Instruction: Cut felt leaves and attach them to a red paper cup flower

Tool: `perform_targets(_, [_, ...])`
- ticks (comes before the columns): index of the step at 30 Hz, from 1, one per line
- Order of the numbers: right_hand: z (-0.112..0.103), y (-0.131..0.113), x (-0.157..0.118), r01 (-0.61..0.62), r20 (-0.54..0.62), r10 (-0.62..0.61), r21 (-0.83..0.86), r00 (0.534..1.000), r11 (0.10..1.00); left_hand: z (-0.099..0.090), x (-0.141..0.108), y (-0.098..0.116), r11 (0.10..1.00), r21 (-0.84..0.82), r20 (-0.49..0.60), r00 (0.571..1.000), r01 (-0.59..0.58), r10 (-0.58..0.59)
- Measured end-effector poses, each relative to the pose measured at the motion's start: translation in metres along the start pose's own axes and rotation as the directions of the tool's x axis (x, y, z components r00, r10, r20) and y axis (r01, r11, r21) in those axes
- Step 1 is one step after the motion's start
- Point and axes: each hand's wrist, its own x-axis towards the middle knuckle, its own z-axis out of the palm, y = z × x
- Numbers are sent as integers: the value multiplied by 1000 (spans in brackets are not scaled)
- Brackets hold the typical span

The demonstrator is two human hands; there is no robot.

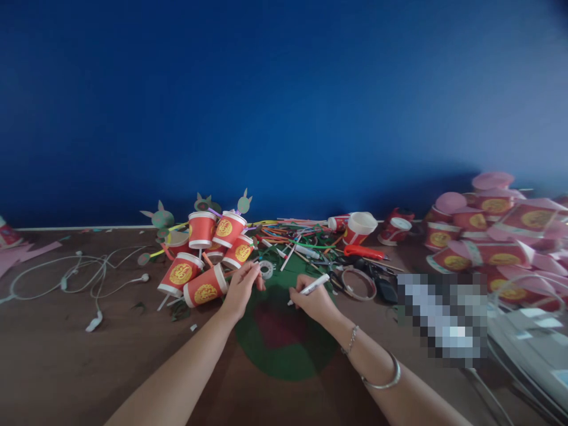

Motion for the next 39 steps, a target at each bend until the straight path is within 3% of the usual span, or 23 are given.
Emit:
perform_targets(27, [0, -1, -1, 16, -18, -17, -39, 1000, 999, -1, 1, -3, 996, 91, -32, 999, -6, 9])
perform_targets(39, [1, 0, -1, 9, -15, -9, -27, 1000, 1000, -1, 1, -3, 998, 60, -30, 999, -10, 12])
